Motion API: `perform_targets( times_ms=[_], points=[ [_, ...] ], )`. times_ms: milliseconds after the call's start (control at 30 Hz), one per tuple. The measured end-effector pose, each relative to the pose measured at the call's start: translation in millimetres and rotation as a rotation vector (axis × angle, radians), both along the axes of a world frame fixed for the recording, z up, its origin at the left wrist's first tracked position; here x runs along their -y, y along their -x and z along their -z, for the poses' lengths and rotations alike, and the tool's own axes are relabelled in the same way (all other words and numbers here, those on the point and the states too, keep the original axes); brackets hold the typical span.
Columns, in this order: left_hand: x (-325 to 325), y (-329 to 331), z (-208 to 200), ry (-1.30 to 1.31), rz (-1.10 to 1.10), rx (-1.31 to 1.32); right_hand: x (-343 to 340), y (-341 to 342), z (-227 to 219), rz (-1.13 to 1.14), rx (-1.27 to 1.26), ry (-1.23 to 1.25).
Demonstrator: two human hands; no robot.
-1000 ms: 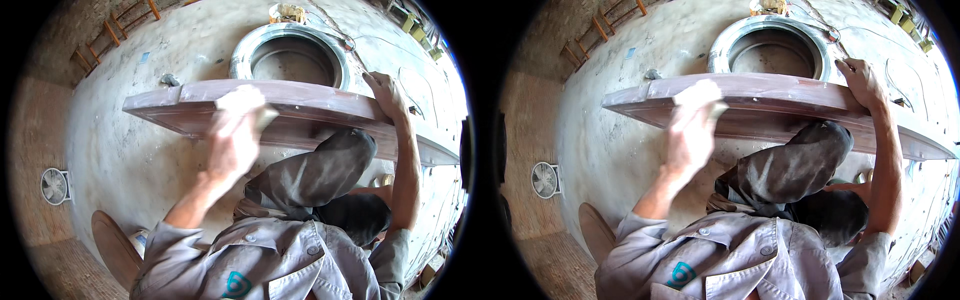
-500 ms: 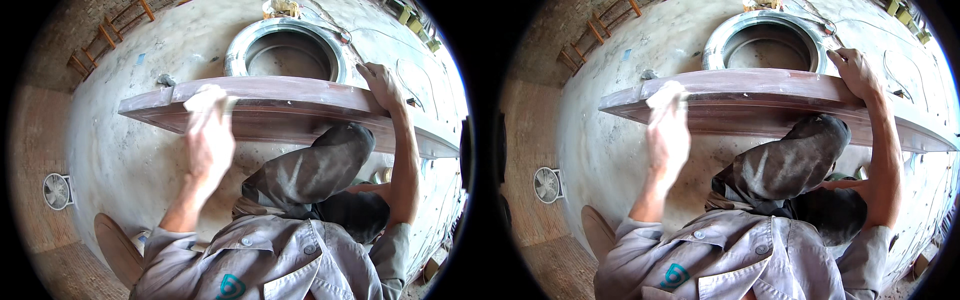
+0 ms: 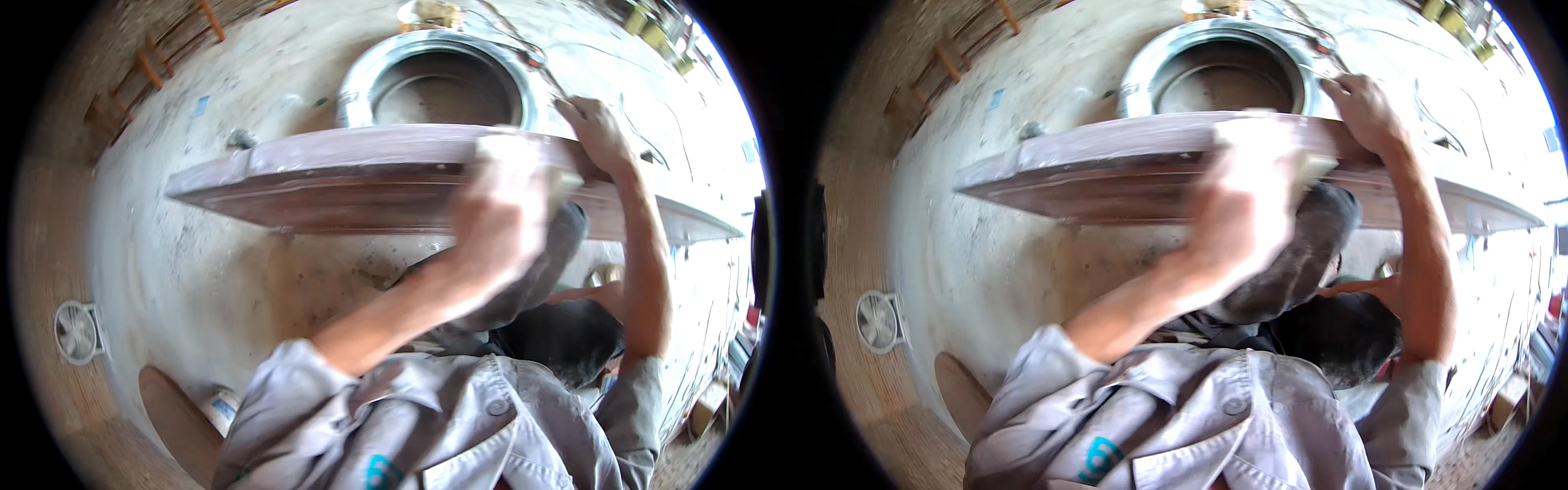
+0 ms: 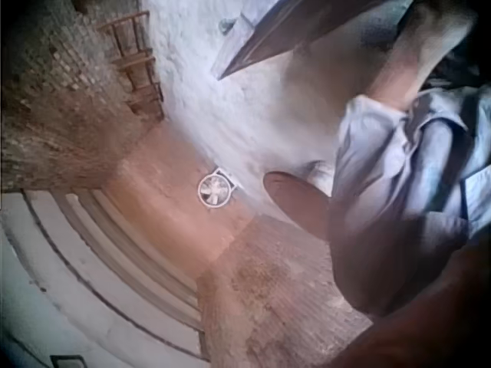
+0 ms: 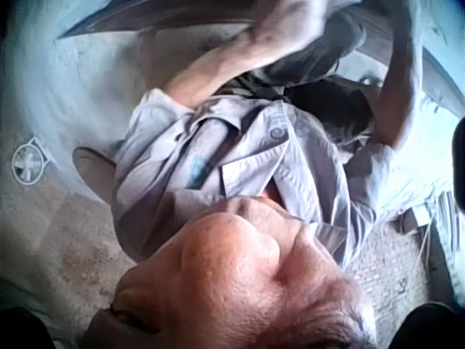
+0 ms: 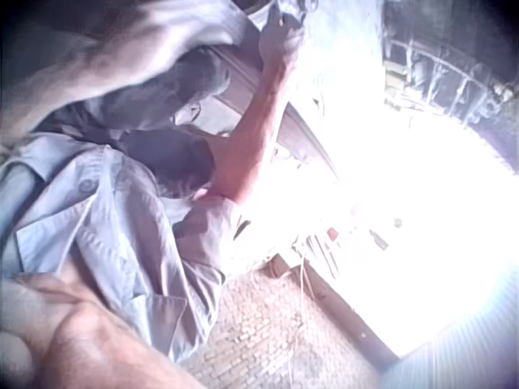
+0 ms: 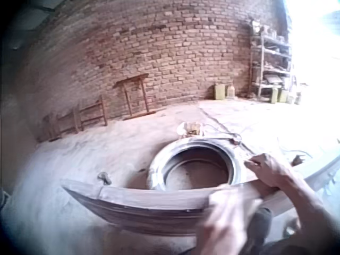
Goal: The person sands a long wooden piece using sandpaper, focusing on edges and surfaces. They switch sandpaper sheets and continue smoothing the wood while sitting on the floor.
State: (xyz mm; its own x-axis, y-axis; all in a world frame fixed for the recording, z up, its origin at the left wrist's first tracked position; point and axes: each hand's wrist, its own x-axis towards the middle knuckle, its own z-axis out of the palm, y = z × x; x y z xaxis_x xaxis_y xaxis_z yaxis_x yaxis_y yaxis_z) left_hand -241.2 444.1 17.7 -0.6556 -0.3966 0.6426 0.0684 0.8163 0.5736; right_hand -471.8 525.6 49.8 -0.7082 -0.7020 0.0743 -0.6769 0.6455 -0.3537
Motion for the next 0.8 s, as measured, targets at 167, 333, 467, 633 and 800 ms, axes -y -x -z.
perform_targets(
  times_ms=[167, 333, 467, 633, 800],
  points=[
    [38.5, -18.6, 2.0, 0.091, -0.020, -0.031, -3.2, -6.5, -5.0, 0.051, 0.062, -0.015],
    [131.4, -126.1, -10.1, 0.280, -0.524, 0.330, 1.1, -3.1, -7.5, -0.015, -0.005, 0.038],
    [38.1, -52.8, 6.0, 0.182, -0.215, 0.060, 1.5, 2.0, 5.0, -0.025, 0.041, 0.003],
    [115.8, -100.2, 10.7, 0.277, -0.296, 0.145, -7.3, 12.9, 5.6, 0.006, 0.075, -0.003],
    [287.0, -203.1, -19.1, 0.097, -0.832, 0.592, -6.0, 2.1, -3.6, -0.020, -0.041, 0.070]
  ],
)
